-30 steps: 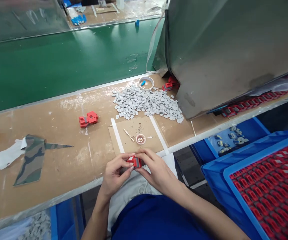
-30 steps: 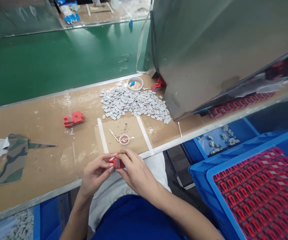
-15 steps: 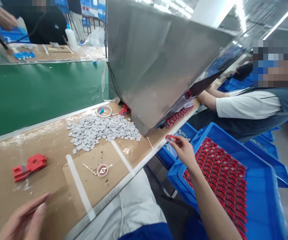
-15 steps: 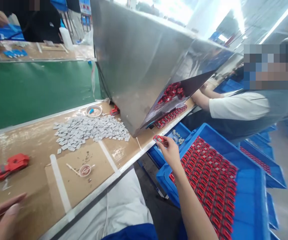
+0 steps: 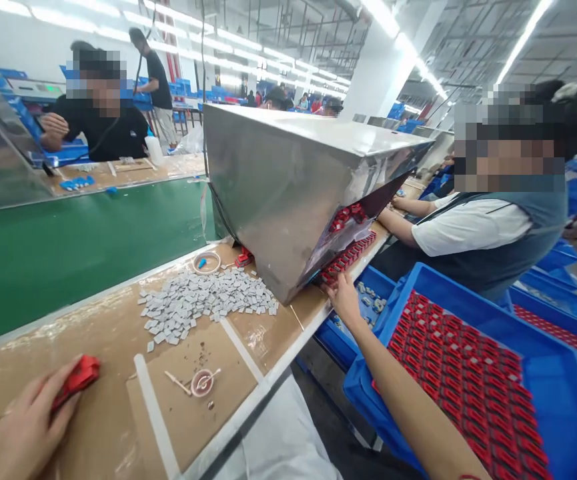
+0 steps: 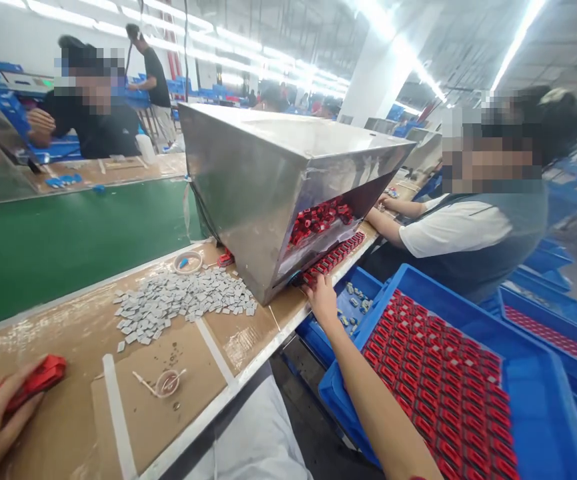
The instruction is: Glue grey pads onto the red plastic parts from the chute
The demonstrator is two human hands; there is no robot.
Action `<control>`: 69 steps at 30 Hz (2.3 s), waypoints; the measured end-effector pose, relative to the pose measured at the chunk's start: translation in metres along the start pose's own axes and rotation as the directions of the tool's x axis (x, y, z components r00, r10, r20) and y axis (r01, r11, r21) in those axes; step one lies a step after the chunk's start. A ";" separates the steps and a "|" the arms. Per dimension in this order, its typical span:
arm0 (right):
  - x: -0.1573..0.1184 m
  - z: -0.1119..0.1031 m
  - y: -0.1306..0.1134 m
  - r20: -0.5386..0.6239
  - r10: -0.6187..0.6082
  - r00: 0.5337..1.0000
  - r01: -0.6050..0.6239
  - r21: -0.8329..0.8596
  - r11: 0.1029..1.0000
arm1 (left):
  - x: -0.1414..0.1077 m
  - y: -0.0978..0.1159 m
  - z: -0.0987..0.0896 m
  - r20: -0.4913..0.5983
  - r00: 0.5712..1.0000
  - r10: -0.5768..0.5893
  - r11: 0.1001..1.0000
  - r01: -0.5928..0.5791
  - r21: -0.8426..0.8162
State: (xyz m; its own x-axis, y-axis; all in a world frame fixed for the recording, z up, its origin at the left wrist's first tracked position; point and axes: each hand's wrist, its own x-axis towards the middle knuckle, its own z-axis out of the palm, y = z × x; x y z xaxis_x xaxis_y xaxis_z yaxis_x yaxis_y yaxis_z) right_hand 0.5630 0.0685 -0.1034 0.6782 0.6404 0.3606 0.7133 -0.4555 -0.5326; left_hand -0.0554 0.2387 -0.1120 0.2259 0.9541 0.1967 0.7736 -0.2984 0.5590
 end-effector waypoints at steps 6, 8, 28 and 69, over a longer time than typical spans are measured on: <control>-0.057 -0.062 -0.016 0.130 -0.043 0.991 0.013 0.221 0.975 | -0.023 0.048 -0.019 -0.206 0.941 -0.270 0.962 0.274 -0.008; -0.083 -0.075 -0.029 0.073 -0.006 0.997 -0.015 0.276 0.961 | -0.040 0.077 -0.025 -0.173 0.879 -0.443 0.887 0.404 -0.223; -0.170 -0.002 -0.112 0.583 -0.279 0.763 -0.061 0.495 0.867 | -0.131 0.180 0.056 0.311 0.865 -0.394 0.404 0.467 -0.786; -0.170 0.037 -0.187 0.645 -0.130 0.753 -0.512 0.699 0.499 | -0.148 0.173 0.062 0.245 0.960 -0.135 0.660 0.272 -0.700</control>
State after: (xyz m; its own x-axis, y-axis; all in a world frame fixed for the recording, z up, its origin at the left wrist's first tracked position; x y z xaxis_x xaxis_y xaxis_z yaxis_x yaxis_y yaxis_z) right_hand 0.3078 0.0671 -0.0937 0.3041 0.9403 -0.1530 -0.1150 -0.1232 -0.9857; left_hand 0.0821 0.0477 -0.0942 0.2575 0.9626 -0.0845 0.1572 0.0445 0.9866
